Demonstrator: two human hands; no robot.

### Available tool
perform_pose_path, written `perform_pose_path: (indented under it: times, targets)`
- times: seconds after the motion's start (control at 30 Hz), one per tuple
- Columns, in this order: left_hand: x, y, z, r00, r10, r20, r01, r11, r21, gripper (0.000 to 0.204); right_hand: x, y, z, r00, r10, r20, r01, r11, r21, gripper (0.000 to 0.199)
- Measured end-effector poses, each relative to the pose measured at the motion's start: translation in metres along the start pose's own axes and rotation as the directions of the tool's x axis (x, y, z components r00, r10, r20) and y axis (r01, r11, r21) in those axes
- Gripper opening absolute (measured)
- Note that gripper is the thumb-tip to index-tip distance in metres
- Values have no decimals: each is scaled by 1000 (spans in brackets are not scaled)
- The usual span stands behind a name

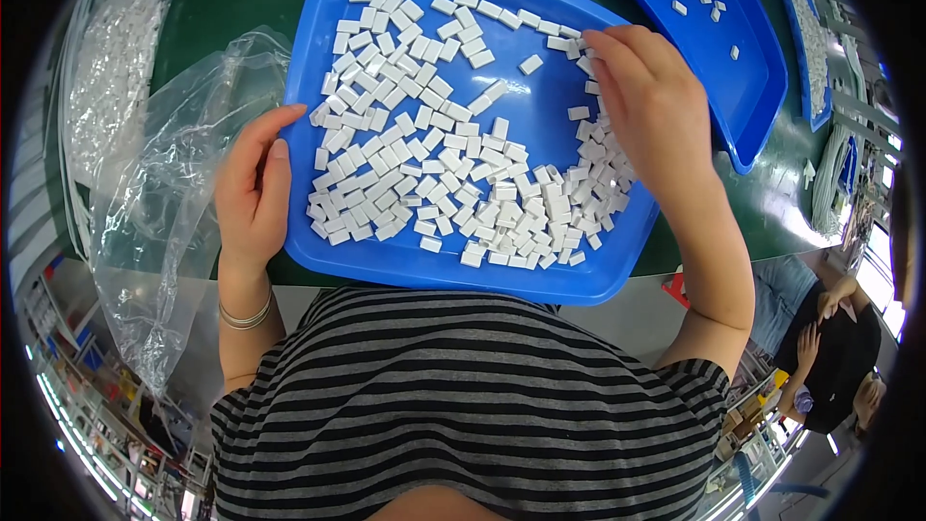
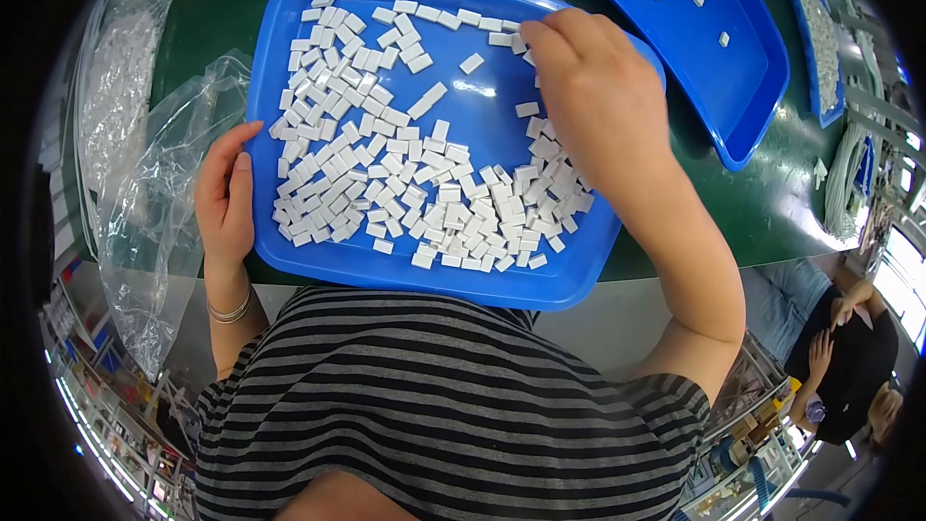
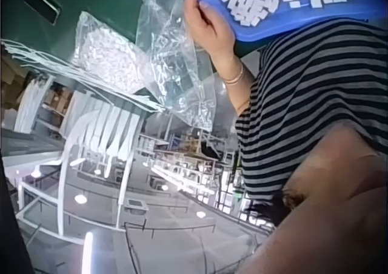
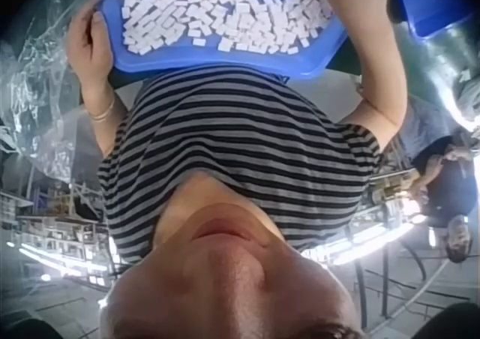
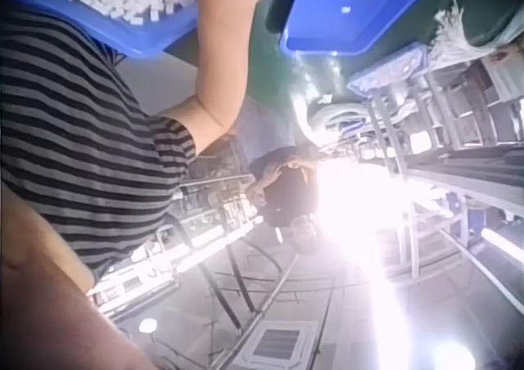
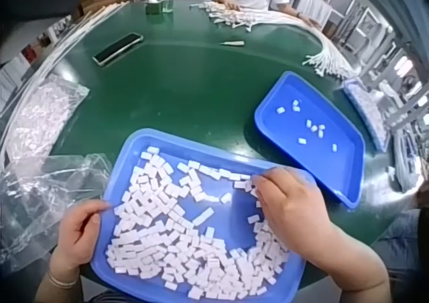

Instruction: Manually sorting small white plastic components on a blue tray at a factory workbench.

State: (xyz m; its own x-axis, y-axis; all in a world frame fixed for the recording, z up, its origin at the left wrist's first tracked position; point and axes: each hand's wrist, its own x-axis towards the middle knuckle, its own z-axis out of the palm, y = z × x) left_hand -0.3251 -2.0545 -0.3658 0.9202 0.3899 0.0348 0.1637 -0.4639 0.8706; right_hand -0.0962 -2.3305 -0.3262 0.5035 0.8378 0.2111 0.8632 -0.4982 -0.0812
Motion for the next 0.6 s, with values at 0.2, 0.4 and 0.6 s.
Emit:
perform_pose_path:
  times: [0.2,0.4,0.6]
  targets:
    - [0,-2,0,1000,-16,13,16,1000,-17,30,0,-36,7,981,-81,175,79,997,16,33]
    - [1,-1,0,1000,5,2,-5,1000,0,30,4,-24,-3,999,-39,13,38,998,42,26]
    - [1,0,0,1000,-5,13,5,1000,-9,30,10,-13,15,999,-26,-42,27,1000,15,20]
